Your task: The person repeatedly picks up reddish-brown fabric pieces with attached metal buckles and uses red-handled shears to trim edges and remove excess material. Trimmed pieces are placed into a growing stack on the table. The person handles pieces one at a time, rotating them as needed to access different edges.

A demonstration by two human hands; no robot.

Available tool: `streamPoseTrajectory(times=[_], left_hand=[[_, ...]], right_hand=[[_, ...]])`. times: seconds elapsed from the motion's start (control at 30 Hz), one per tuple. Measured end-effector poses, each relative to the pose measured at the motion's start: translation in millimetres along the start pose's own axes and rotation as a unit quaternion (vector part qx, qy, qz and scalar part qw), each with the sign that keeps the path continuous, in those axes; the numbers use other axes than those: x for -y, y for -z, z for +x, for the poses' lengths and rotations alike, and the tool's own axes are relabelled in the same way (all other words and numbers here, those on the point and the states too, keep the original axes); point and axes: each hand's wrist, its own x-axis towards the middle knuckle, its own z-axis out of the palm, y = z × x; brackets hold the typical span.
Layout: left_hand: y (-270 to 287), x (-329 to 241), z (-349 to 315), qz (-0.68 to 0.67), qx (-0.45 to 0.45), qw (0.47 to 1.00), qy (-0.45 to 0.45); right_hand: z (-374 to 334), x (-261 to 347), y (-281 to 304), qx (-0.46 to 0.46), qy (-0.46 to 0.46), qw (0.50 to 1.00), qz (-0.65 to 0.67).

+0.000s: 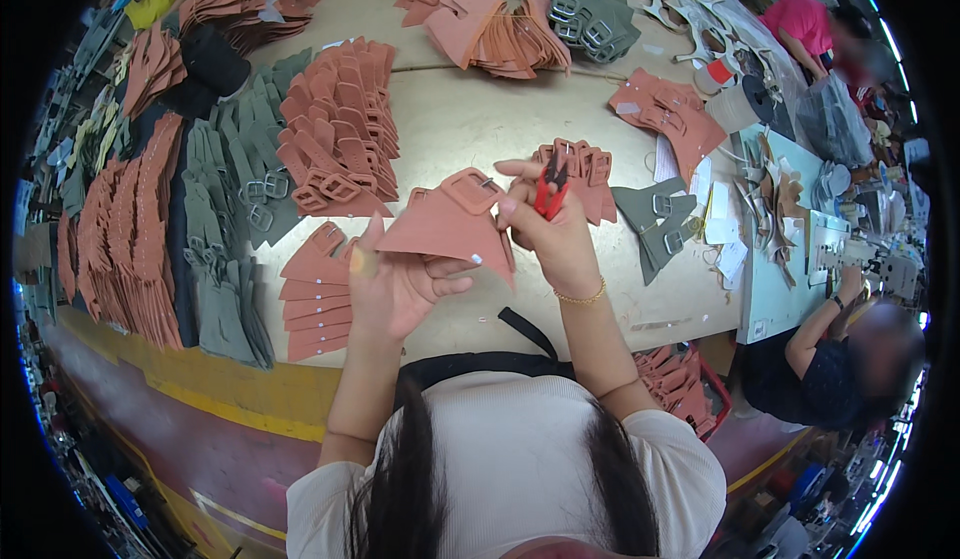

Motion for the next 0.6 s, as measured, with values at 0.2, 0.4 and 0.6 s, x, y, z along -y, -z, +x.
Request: streamPoseTrajectory(times=[0.2, 0.4, 0.6], left_hand=[[-6, 13, -3, 0.302, -0.058, 0.947, -0.095], [38, -12, -2, 0.392, -0.214, 0.872, -0.200], [61, 42, -1, 0.638, -0.133, 0.759, -0.009]], right_hand=[[5, 6, -32, 0.057, 0.070, 0.994, -0.064], [3, -8, 42, -0.138, 0.096, 0.984, -0.056], [-12, -55, 84, -0.181, 0.028, 0.787, -0.589]])
